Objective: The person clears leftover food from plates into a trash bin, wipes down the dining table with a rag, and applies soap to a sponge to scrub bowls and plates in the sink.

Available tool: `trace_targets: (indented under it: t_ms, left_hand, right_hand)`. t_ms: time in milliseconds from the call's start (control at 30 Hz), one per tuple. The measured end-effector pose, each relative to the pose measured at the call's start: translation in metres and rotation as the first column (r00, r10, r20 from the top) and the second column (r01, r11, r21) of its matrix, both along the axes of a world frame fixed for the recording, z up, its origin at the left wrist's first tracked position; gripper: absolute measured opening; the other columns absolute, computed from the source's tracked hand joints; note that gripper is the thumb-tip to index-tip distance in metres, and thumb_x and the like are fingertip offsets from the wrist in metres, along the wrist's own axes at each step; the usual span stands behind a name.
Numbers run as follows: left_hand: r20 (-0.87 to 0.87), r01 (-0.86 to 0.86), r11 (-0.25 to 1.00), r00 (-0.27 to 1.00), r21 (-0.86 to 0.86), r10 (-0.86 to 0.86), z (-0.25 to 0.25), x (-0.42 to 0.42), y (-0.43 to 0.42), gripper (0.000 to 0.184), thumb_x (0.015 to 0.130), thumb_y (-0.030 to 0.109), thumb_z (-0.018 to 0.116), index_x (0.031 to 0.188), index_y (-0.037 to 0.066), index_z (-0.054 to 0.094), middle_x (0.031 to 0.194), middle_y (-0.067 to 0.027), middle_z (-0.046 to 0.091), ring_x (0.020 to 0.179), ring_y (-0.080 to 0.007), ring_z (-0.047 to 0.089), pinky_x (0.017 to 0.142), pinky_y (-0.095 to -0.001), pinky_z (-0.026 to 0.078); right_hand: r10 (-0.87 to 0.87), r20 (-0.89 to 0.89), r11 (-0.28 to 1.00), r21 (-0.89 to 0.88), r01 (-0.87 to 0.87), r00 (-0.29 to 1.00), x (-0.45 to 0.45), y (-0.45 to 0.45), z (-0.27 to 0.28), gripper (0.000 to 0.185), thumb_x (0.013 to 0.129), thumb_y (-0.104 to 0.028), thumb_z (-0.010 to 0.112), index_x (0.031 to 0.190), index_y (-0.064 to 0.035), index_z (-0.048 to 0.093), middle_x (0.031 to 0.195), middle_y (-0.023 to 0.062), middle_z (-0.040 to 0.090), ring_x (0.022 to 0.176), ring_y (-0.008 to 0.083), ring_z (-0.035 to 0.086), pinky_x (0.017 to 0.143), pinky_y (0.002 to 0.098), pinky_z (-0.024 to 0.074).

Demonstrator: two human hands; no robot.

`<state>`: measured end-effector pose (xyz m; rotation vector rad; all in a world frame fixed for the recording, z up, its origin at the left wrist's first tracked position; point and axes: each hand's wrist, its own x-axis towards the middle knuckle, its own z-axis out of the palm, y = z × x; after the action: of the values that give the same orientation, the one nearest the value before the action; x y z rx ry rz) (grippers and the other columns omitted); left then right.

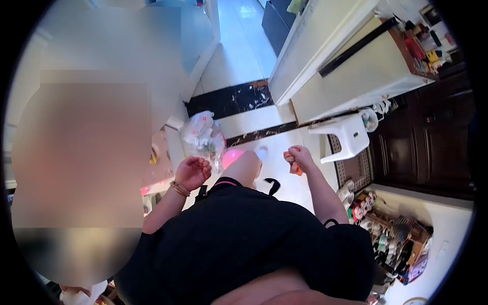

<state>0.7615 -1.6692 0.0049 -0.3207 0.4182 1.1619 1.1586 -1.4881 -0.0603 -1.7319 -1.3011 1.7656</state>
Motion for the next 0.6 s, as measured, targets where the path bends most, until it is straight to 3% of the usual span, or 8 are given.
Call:
trace_targets:
  t_ms: [33,67,200,300,333,367,400,600]
  left_hand:
    - [0.016,-0.018,1.000,1.000,0.008,0.018,0.001,-0.007,0.026,0.026,0.085,0.018,0.046,0.075,-0.001,0.061,0.078,-0.0134,0.060,0.075,-0.0242,0.054,0.074,-0.0337,0.047]
    - [0.034,-0.034,0.999,0.999,0.015,0.033,0.001,-0.015,0.057,0.026,0.084,0.017,0.047,0.074,-0.001,0.061,0.079,-0.0151,0.062,0.076,-0.0249,0.056,0.075,-0.0332,0.048]
    - [0.073,0.021,0.992,0.997,0.123,-0.031,-0.003,-0.040,0.216,0.026,0.084,0.017,0.048,0.077,-0.002,0.064,0.082,-0.0146,0.064,0.080,-0.0244,0.059,0.077,-0.0328,0.049]
    - [-0.014,0.053,0.969,0.999,0.243,-0.051,0.002,-0.057,0.347,0.026,0.085,0.016,0.047,0.081,-0.003,0.065,0.079,-0.0137,0.061,0.081,-0.0258,0.058,0.080,-0.0342,0.048]
    - [0.107,0.055,0.987,0.992,0.151,-0.072,0.005,-0.060,0.382,0.027,0.085,0.017,0.047,0.078,-0.003,0.064,0.079,-0.0156,0.060,0.080,-0.0266,0.057,0.078,-0.0352,0.048]
    - [0.109,0.068,0.981,0.990,0.179,-0.088,0.010,-0.065,0.417,0.026,0.084,0.017,0.047,0.077,-0.003,0.063,0.080,-0.0160,0.061,0.080,-0.0270,0.057,0.078,-0.0356,0.048]
    - [0.106,0.083,0.976,0.989,0.202,-0.106,0.019,-0.073,0.454,0.026,0.083,0.017,0.048,0.075,-0.003,0.062,0.080,-0.0163,0.061,0.079,-0.0274,0.056,0.078,-0.0359,0.048]
    - [-0.026,0.164,0.986,0.986,-0.007,-0.164,0.034,-0.124,0.649,0.025,0.081,0.016,0.049,0.073,-0.004,0.061,0.080,-0.0168,0.061,0.075,-0.0276,0.055,0.075,-0.0358,0.049]
  right_hand:
    - [-0.026,-0.121,0.999,-0.040,0.021,0.992,-0.012,0.025,-0.001,0.022,0.084,-0.017,0.063,0.096,0.0009,0.063,0.081,0.0049,0.062,0.065,0.0119,0.057,0.056,0.0250,0.0473]
    - [0.045,0.012,0.985,0.169,-0.046,0.999,-0.022,0.049,0.000,0.022,0.085,-0.017,0.063,0.098,0.0007,0.062,0.081,0.0049,0.060,0.064,0.0112,0.056,0.057,0.0249,0.0478]
    - [0.018,-0.177,0.995,0.099,0.000,0.984,-0.021,0.159,-0.007,0.028,0.085,-0.023,0.064,0.099,0.0016,0.064,0.087,0.0062,0.064,0.074,0.0118,0.059,0.066,0.0250,0.0498]
    - [-0.118,-0.262,0.993,-0.001,0.122,0.958,-0.007,0.249,-0.013,0.017,0.088,-0.018,0.060,0.085,-0.0008,0.061,0.069,0.0047,0.059,0.056,0.0097,0.052,0.049,0.0259,0.0445]
    - [-0.250,0.009,0.967,0.053,0.249,0.968,-0.017,0.260,-0.004,0.016,0.088,-0.016,0.060,0.087,0.0006,0.060,0.069,0.0052,0.059,0.056,0.0103,0.052,0.048,0.0243,0.0437]
    - [-0.297,-0.228,0.954,-0.114,0.277,0.927,-0.023,0.284,-0.011,0.018,0.087,-0.014,0.062,0.094,0.0026,0.061,0.075,0.0072,0.060,0.060,0.0112,0.056,0.049,0.0234,0.0457]
    - [-0.236,-0.048,0.972,-0.001,0.236,0.971,-0.037,0.311,-0.022,0.023,0.086,-0.014,0.063,0.101,0.0036,0.060,0.081,0.0088,0.061,0.063,0.0124,0.058,0.052,0.0239,0.0480]
    - [-0.182,-0.268,0.983,-0.090,0.163,0.946,-0.175,0.465,0.011,0.026,0.085,-0.015,0.064,0.104,0.0032,0.060,0.085,0.0075,0.063,0.070,0.0128,0.060,0.061,0.0248,0.0512]
